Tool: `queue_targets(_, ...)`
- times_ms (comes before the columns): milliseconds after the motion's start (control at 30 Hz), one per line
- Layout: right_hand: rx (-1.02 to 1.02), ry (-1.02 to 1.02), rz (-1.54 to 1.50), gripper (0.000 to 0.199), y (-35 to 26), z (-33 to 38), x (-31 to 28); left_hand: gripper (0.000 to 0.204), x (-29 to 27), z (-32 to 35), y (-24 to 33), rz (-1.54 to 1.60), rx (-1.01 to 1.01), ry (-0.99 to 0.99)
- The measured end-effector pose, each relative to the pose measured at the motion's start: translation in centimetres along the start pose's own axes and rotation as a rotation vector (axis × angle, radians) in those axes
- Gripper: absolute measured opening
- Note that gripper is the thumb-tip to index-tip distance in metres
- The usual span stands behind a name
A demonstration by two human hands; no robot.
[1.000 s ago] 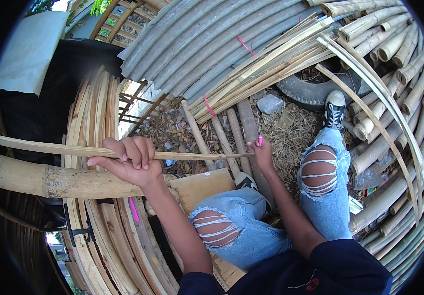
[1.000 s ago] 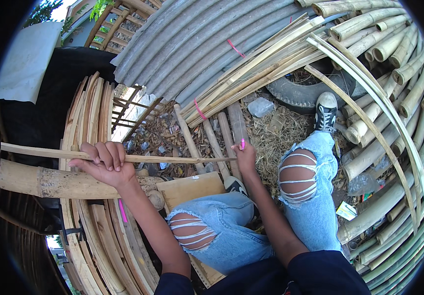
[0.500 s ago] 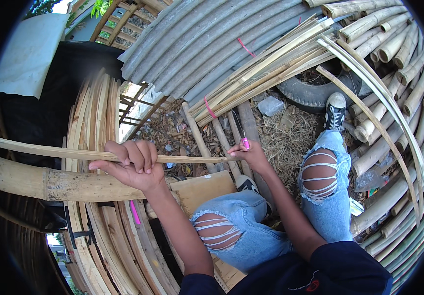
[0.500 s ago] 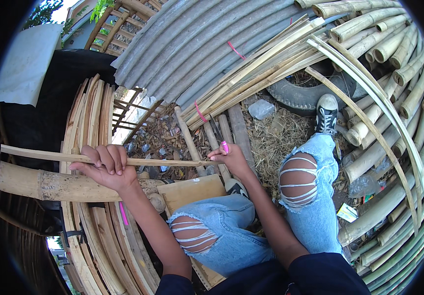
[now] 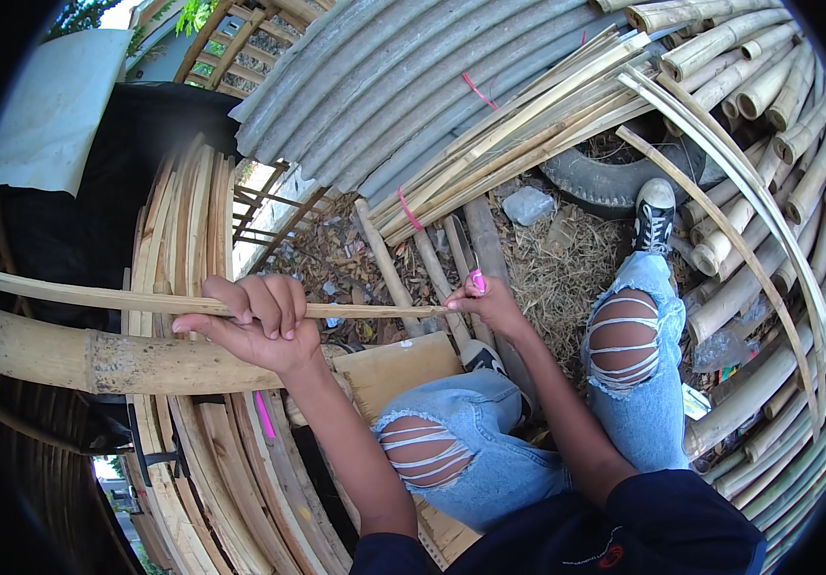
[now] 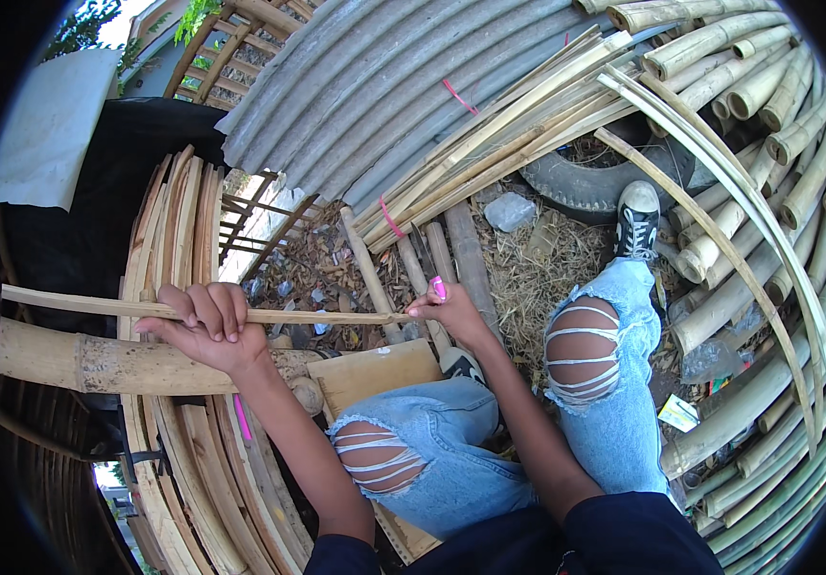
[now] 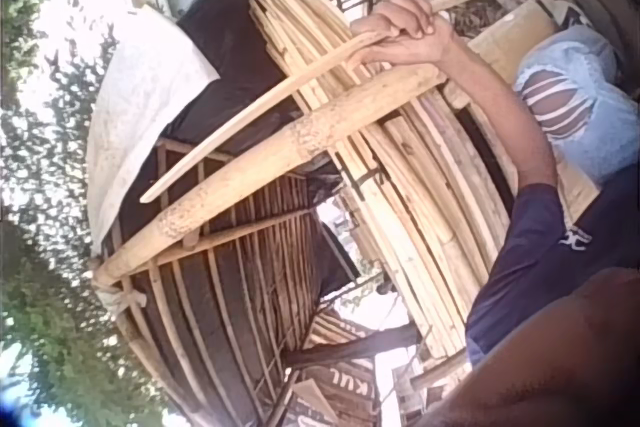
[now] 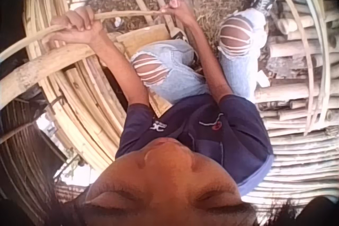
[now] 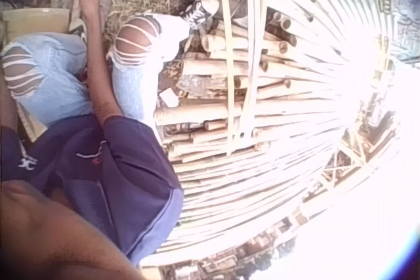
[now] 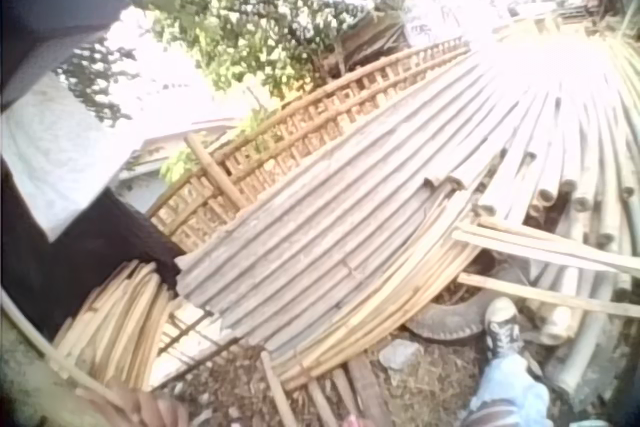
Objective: The person is using a knife to trim and cut bamboo strips.
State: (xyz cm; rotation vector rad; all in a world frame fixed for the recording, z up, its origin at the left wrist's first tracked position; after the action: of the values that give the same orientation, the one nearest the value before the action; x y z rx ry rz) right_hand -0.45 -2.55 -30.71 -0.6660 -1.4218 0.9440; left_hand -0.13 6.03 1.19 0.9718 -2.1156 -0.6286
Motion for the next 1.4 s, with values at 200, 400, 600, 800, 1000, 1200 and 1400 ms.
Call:
queue_targets(200,-0.048,0.048,0.04,0.036,1.0,-0.4,0.2,0.053,-0.1,-0.1,-0.1,0.013,-0.012,-0.017)
queue_targets(400,-0.099,0.088,-0.012,0.034,2.4,-0.9,0.1,0.053,0.1,0.0,-0.2,0.01,-0.013,-0.026)
queue_targets(600,0.043,0.232,-0.314,0.029,2.3,-0.7,-2.5,0.053,-0.2,0.1,0.1,0.009,-0.007,-0.019)
queue_targets(800,0.246,0.604,-0.054,0.024,7.7,1.7,-12.7,0.053,-0.8,-0.1,0.3,0.005,0.01,0.037)
queue_targets(1000,0.398,0.605,0.189,0.021,7.6,3.8,-11.1,0.056,-2.0,-0.5,0.8,-0.096,0.049,0.238)
queue_targets(1200,0.331,0.474,0.357,0.04,6.4,3.5,-9.6,0.058,-3.4,-1.1,0.6,-0.198,0.101,0.271)
queue_targets(1400,0.359,0.275,0.217,0.048,3.5,4.1,-0.4,0.06,-4.4,-0.8,1.6,-0.192,0.098,0.211)
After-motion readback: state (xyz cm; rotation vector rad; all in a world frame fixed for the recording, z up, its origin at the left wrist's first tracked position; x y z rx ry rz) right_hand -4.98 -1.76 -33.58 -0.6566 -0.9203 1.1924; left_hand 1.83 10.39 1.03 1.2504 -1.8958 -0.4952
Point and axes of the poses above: each hand's wrist, its own z-axis away from the middle knuckle, its own x-axis out of the palm, y = z × x, the point moved 7 cm from there along -z, towards the middle knuckle, and after that the axes turned 11 degrees about z, right-handed, at the moved point
